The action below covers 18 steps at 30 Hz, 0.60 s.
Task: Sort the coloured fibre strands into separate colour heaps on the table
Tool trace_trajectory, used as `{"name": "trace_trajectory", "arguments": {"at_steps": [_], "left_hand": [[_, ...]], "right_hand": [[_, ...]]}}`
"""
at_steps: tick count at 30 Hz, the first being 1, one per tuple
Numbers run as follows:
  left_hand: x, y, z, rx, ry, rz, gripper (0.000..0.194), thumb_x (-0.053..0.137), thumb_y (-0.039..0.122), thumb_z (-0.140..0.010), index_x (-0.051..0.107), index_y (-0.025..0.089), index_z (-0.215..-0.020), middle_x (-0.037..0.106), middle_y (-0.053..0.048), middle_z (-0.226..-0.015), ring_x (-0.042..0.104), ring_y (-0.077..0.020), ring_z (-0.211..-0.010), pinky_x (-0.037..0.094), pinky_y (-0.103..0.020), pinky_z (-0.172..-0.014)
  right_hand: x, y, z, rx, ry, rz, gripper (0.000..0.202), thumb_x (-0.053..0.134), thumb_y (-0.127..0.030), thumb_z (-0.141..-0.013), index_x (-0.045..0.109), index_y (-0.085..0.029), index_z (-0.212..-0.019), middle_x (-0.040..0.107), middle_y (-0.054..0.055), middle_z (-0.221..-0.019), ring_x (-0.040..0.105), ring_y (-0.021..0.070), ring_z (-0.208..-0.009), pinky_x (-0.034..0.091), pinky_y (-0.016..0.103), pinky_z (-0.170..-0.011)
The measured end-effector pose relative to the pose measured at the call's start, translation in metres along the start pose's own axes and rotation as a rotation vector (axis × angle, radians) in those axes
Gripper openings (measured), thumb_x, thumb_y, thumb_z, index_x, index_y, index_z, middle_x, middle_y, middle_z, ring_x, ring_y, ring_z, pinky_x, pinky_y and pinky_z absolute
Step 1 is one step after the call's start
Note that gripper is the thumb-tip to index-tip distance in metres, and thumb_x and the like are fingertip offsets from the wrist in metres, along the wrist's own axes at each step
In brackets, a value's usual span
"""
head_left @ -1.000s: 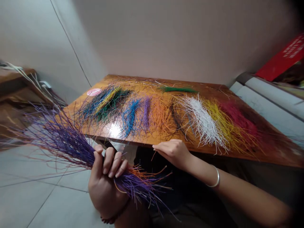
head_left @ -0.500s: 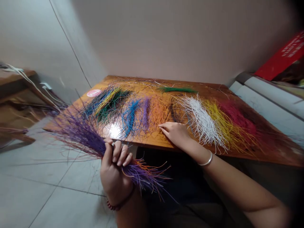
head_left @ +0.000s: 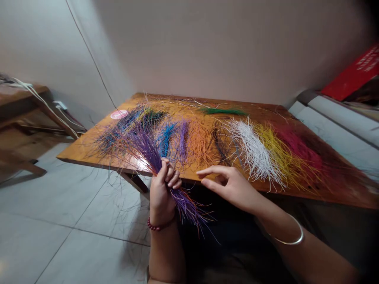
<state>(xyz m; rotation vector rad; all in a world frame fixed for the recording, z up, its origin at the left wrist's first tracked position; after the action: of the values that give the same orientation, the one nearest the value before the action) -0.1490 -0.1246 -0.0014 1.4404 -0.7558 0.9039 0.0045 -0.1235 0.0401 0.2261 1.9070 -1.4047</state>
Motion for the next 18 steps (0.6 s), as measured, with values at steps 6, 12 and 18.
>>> {"name": "trace_trajectory", "arguments": {"at_steps": [6,12,18], "left_hand": [[0.008,-0.016,-0.001,-0.036,-0.012,-0.074,0.012,0.057,0.026,-0.088,0.051,0.017,-0.085,0.021,0.009,-0.055,0.018,-0.0029,-0.04,0.02,-0.013,-0.037],[0.011,-0.024,0.0,-0.084,-0.049,-0.16,0.017,0.061,0.03,-0.085,0.049,0.018,-0.084,0.023,0.009,-0.057,0.019,-0.0026,-0.042,0.02,-0.013,-0.038],[0.016,-0.041,0.001,-0.188,-0.138,-0.315,0.022,0.062,0.035,-0.083,0.049,0.017,-0.087,0.022,0.009,-0.056,0.02,-0.003,-0.042,0.018,-0.015,-0.039]], "right_hand": [[0.022,-0.017,0.002,-0.08,0.036,-0.113,0.016,0.065,-0.034,-0.081,0.073,-0.024,-0.091,0.069,0.002,-0.086,0.047,0.0089,-0.056,0.036,0.023,-0.052],[0.009,-0.012,0.006,-0.053,0.098,-0.105,0.014,0.063,-0.032,-0.082,0.073,-0.023,-0.08,0.069,0.001,-0.079,0.047,0.0099,-0.054,0.036,0.025,-0.052],[-0.012,0.015,-0.001,0.106,0.255,-0.257,0.026,0.065,-0.044,-0.078,0.074,-0.022,-0.09,0.065,0.002,-0.062,0.046,0.0117,-0.047,0.031,0.025,-0.043]]}}
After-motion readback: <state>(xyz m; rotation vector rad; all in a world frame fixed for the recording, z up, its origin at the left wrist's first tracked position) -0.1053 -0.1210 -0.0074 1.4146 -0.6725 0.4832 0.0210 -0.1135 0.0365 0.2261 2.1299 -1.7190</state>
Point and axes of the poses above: each hand's wrist, its own z-axis away from the middle knuckle, its own x-axis out of the palm, y = z × x, the point moved 8 cm from there along -z, towards the middle knuckle
